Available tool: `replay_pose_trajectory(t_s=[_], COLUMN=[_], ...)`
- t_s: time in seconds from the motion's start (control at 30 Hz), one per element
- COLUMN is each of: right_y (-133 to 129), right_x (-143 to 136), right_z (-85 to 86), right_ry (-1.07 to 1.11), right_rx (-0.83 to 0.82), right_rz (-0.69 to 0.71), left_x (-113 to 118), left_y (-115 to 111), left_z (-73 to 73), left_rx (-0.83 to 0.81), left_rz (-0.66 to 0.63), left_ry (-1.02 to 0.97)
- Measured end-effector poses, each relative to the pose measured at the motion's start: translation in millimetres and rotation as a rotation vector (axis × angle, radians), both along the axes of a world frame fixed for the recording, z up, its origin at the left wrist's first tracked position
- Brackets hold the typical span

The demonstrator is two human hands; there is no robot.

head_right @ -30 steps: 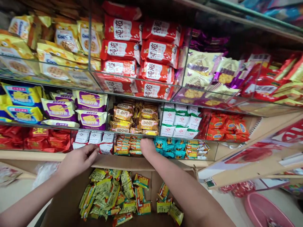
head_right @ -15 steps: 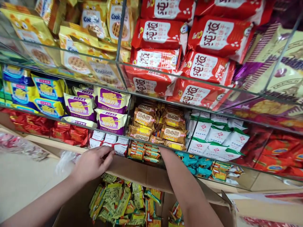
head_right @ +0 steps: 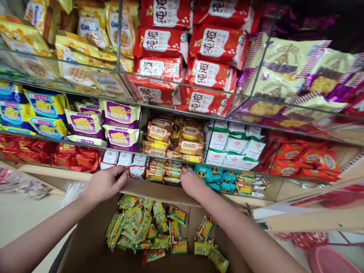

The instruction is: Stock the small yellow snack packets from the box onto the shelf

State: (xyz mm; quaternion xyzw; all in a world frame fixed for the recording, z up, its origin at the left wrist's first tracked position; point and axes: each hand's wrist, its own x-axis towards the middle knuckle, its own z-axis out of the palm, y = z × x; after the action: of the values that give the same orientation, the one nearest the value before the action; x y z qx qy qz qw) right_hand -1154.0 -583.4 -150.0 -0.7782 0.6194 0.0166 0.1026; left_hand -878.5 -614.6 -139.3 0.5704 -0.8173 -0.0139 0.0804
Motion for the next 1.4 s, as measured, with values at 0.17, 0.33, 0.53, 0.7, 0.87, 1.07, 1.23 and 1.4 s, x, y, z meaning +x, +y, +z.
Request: replay_pose_trajectory(t_s=[0.17,0.33,0.53,0.7,0.87,1.07,1.23,1.4], right_y=[131,161,136,144,163,188,185,177], right_x=[-7,-21,-32,-32,-43,-14,32,54], right_z=[-8.1,-95.8,-156.2,-143.3,-95.7,-32.0,-23.2,-40.5], right_ry=[-0.188,-0.018,0.121,0.048,-0.151,-1.119,-1.578,-1.62], right_rx=[-0.279,-0.052,0.059,0.034,-0.004,-0.042,-0.179,-0.36], right_rz=[0.165,-0.182,-0.544,-0.555,-0.539,-0.567,-0.707,-0.969], left_x=[-3,-11,-12,-5,-11,-74,-119,-123], left_y=[4,9,17,14,27,114,161,165], left_z=[1.8,15.1,16.0,13.2,17.8,-0.3,-16.7,-23.4], left_rx=[0.033,0.111,0.118,0.1,-0.029,0.207,0.761,0.708], left_rz=[0.014,0.065,0.038,0.043,-0.044,-0.377,-0.253,-0.066], left_ry=[-0.033,-0.067,-0.096,-0.076,0.234,0.749,1.113,1.317])
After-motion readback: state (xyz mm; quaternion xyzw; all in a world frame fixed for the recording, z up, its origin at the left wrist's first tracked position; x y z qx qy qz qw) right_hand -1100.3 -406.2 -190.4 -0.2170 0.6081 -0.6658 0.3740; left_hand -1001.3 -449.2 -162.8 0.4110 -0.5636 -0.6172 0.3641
